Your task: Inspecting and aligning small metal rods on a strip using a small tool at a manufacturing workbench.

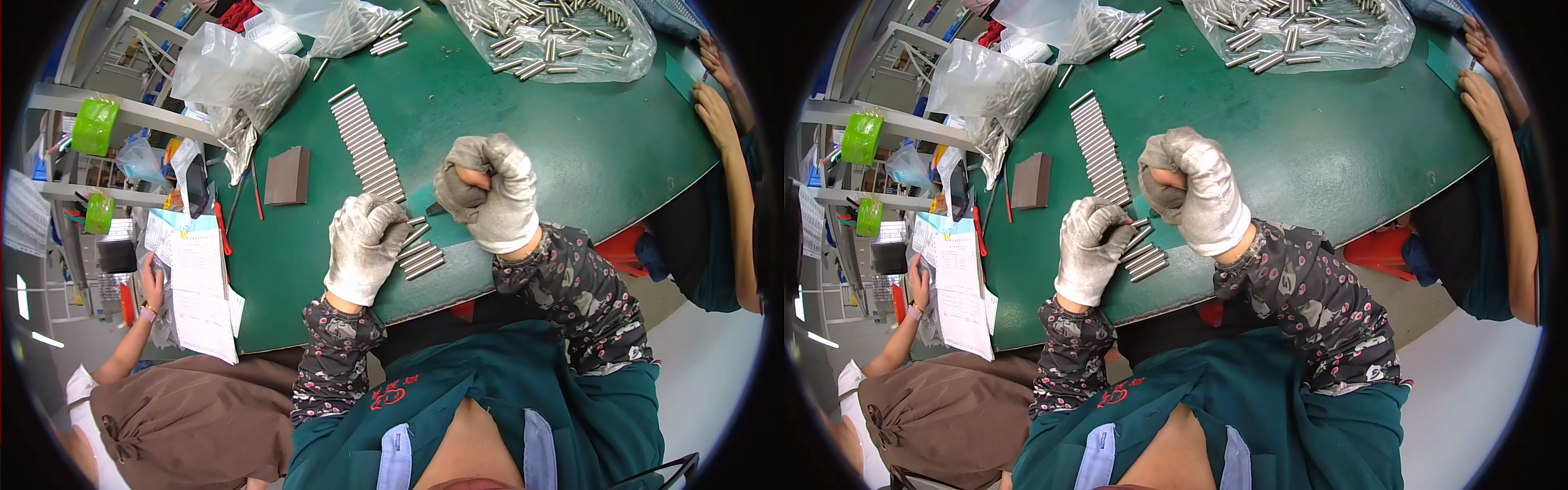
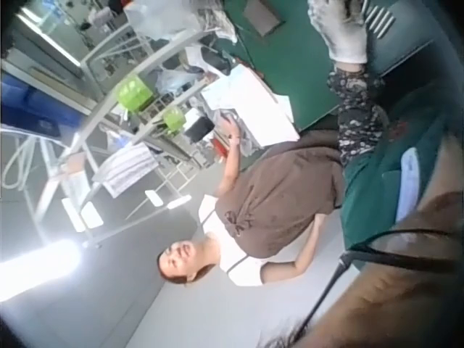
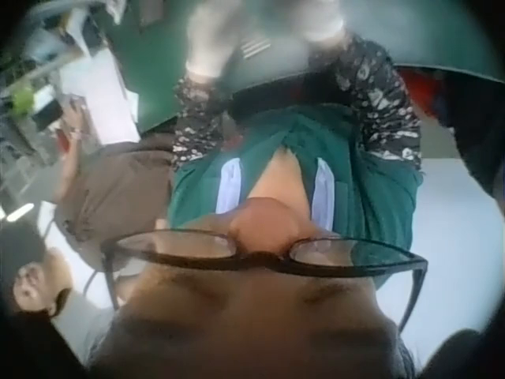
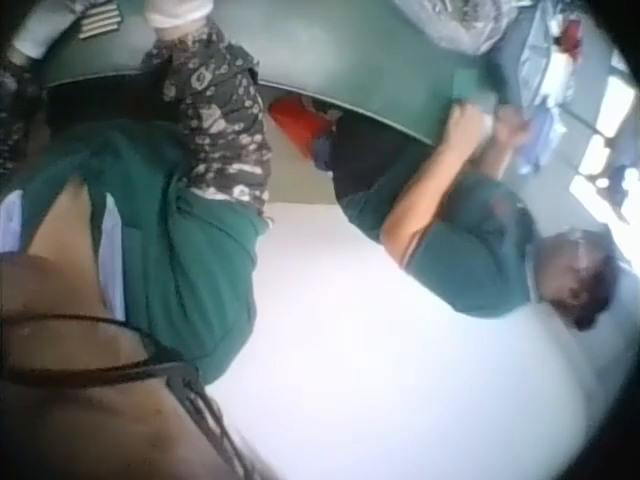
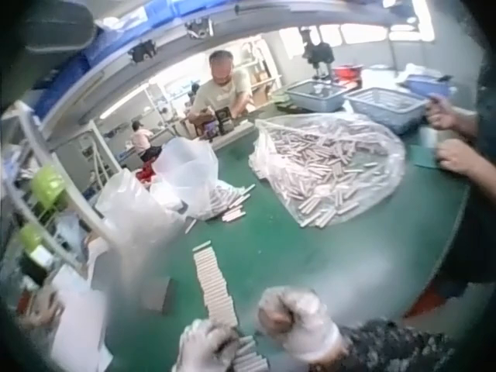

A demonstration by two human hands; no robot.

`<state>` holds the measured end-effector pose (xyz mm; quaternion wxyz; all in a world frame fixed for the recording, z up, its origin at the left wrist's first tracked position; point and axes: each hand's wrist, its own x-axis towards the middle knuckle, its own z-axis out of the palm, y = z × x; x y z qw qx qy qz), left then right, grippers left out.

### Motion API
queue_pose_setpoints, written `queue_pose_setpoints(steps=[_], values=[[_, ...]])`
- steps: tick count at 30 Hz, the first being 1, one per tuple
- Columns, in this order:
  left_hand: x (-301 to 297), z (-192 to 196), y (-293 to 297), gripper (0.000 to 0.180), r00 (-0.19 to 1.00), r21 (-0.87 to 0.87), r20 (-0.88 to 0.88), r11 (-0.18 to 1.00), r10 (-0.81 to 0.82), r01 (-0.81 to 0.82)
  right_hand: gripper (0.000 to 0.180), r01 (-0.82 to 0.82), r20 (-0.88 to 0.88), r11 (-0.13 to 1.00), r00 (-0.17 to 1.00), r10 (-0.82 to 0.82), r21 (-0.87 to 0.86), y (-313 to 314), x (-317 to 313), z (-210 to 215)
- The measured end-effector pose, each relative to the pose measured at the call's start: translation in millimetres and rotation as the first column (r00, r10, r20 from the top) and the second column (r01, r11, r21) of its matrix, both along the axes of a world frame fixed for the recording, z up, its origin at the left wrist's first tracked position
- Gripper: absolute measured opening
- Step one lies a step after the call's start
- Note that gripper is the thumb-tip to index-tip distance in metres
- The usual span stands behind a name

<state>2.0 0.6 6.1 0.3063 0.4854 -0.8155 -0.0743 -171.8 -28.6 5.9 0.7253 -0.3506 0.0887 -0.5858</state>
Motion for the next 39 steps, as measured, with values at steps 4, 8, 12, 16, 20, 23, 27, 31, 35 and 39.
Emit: queue_pose_setpoints(steps=[4,8,12,16,20,23,27,31,35,39], values=[[-0.1,-1.1,0.6,0.015,1.000,0.009,0.016,1.000,0.023,-0.023,0.040,0.016,-0.010,1.000,1.000,-0.017,-0.017,0.5,2.2,-1.9],[-1.6,-1.2,1.3,0.016,0.999,0.014,0.021,0.999,0.029,-0.030,0.041,-0.009,-0.034,1.000,0.999,0.009,0.007,1.3,0.3,-1.4],[-1.7,-1.3,1.7,0.015,0.999,0.010,0.024,0.999,0.033,-0.034,0.041,-0.006,-0.019,1.000,1.000,0.007,0.004,1.9,1.7,-2.5],[-2.3,-0.3,1.8,0.016,1.000,0.007,0.019,1.000,0.024,-0.024,0.042,0.013,-0.006,1.000,1.000,-0.013,-0.018,1.5,2.9,-5.0],[-2.9,-0.1,1.4,0.016,1.000,0.007,0.014,1.000,0.021,-0.022,0.043,-0.025,-0.009,1.000,1.000,0.025,-0.007,1.0,1.5,-3.3],[-1.4,-0.9,1.3,0.014,0.999,0.032,0.024,0.999,0.038,-0.039,0.044,0.013,-0.016,1.000,1.000,-0.013,-0.017,1.3,2.8,-3.0],[-2.2,-0.9,0.3,0.014,0.999,0.022,0.017,0.999,0.029,-0.029,0.046,-0.009,-0.044,1.000,0.999,0.009,0.006,1.0,-0.4,-1.7],[-2.4,-2.2,0.1,0.015,1.000,0.025,0.021,0.999,0.022,-0.023,0.050,0.053,-0.119,0.998,0.992,-0.048,0.035,-0.5,2.1,7.7],[-1.2,-4.5,-1.0,0.015,0.999,0.045,0.037,0.998,0.039,-0.041,0.050,0.065,-0.173,0.997,0.983,-0.056,0.045,-0.9,8.2,7.0],[-2.2,-1.0,-1.7,0.015,0.997,0.056,0.054,0.997,0.053,-0.056,0.052,0.013,-0.267,1.000,0.964,-0.014,-0.005,-0.8,8.1,9.1]])
